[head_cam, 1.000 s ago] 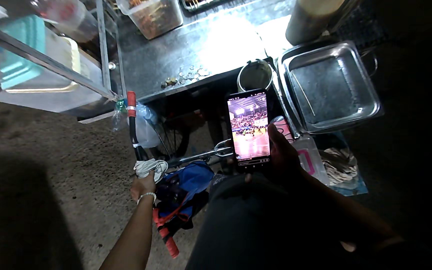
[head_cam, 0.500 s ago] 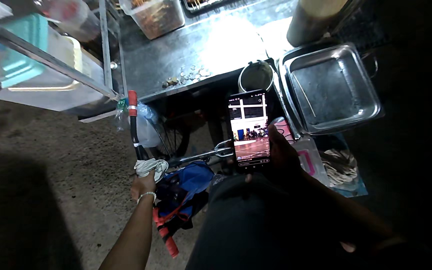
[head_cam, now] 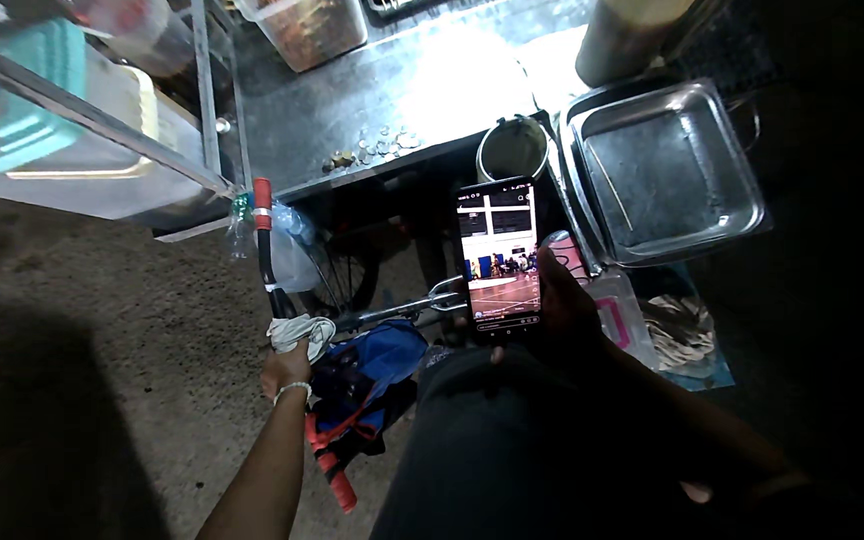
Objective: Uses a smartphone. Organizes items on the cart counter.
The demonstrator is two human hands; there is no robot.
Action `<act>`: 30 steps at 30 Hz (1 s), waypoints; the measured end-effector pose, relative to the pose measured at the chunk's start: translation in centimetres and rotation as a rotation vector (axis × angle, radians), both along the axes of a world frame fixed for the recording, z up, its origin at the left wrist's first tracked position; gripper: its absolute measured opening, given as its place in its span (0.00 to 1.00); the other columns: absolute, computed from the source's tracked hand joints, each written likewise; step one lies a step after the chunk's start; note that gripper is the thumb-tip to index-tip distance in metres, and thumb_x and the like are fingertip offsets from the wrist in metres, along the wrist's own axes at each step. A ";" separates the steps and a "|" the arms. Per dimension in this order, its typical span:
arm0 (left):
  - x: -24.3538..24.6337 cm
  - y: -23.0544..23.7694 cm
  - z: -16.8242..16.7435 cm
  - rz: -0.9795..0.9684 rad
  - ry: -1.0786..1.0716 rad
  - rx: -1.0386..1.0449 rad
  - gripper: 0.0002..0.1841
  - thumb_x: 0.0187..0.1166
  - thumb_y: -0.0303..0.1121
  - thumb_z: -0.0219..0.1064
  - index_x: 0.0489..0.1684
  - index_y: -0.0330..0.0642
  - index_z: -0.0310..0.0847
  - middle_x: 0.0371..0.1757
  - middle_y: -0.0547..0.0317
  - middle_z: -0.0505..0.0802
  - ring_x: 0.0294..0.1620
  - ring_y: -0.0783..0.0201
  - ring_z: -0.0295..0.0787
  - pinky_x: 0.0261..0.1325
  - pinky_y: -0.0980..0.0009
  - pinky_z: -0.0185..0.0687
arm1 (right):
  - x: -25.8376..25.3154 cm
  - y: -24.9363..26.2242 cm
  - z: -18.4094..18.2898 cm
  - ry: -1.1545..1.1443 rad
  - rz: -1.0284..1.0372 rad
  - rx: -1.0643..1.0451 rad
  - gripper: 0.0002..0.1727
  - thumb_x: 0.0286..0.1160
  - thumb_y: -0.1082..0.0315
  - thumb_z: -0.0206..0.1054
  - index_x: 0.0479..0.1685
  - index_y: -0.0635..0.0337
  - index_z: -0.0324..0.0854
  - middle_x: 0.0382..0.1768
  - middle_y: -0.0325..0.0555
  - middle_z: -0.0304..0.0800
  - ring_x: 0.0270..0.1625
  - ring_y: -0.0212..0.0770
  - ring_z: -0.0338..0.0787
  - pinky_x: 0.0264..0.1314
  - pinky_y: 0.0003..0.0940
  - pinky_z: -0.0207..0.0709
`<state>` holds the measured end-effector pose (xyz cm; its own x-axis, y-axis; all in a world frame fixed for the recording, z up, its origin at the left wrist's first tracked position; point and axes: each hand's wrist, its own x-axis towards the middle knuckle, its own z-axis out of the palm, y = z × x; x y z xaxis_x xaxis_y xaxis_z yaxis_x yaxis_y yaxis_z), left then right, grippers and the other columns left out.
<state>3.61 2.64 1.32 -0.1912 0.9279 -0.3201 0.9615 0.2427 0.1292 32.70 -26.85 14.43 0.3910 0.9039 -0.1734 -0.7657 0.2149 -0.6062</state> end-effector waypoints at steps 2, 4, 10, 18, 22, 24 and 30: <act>0.1 0.0 0.2 0.001 -0.003 -0.003 0.39 0.74 0.59 0.72 0.79 0.40 0.76 0.70 0.35 0.87 0.75 0.38 0.81 0.74 0.36 0.73 | 0.0 0.0 0.0 0.010 0.015 0.018 0.34 0.84 0.32 0.55 0.64 0.54 0.81 0.53 0.58 0.94 0.44 0.52 0.99 0.28 0.44 0.94; 0.0 0.1 -0.1 -0.006 0.010 -0.008 0.40 0.74 0.59 0.71 0.80 0.40 0.75 0.70 0.34 0.87 0.75 0.38 0.81 0.74 0.36 0.73 | 0.1 0.0 0.0 -0.005 0.025 0.017 0.35 0.83 0.31 0.54 0.65 0.54 0.81 0.54 0.59 0.94 0.45 0.52 0.99 0.29 0.43 0.94; -0.2 0.2 -0.3 -0.003 0.009 -0.014 0.40 0.73 0.61 0.71 0.79 0.39 0.76 0.71 0.34 0.86 0.76 0.37 0.80 0.75 0.35 0.71 | -0.3 0.0 0.5 -0.007 -0.029 -0.019 0.33 0.83 0.32 0.56 0.63 0.52 0.82 0.53 0.55 0.95 0.46 0.49 0.99 0.30 0.42 0.94; -0.1 0.1 -0.1 -0.002 0.015 -0.006 0.41 0.73 0.61 0.71 0.80 0.40 0.75 0.71 0.33 0.86 0.76 0.38 0.80 0.75 0.37 0.72 | -0.5 0.0 0.3 -0.020 -0.062 -0.052 0.31 0.84 0.34 0.57 0.62 0.50 0.84 0.52 0.50 0.95 0.49 0.44 0.98 0.37 0.43 0.95; -0.1 0.2 -0.1 0.000 0.011 -0.014 0.40 0.74 0.60 0.71 0.81 0.40 0.74 0.72 0.34 0.85 0.76 0.38 0.80 0.75 0.37 0.72 | -0.5 0.0 0.3 -0.021 -0.047 -0.044 0.32 0.84 0.32 0.55 0.61 0.51 0.83 0.51 0.52 0.95 0.47 0.46 0.98 0.35 0.43 0.95; -0.2 0.2 -0.2 0.000 0.006 -0.010 0.41 0.73 0.60 0.71 0.80 0.40 0.75 0.72 0.34 0.86 0.76 0.38 0.80 0.74 0.36 0.72 | -0.6 0.1 0.3 -0.034 -0.064 -0.055 0.31 0.86 0.34 0.53 0.61 0.51 0.84 0.51 0.51 0.95 0.48 0.45 0.98 0.38 0.43 0.94; -0.2 0.2 -0.2 -0.002 0.001 -0.010 0.39 0.73 0.61 0.71 0.78 0.40 0.77 0.71 0.35 0.86 0.76 0.38 0.81 0.74 0.36 0.73 | -0.7 0.2 0.3 -0.036 -0.068 -0.059 0.30 0.85 0.34 0.56 0.63 0.50 0.83 0.52 0.50 0.95 0.49 0.44 0.97 0.38 0.44 0.95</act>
<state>3.40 2.79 1.16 -0.1897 0.9251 -0.3288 0.9620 0.2421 0.1261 31.99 -26.69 14.72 0.4578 0.8639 -0.2101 -0.7281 0.2288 -0.6462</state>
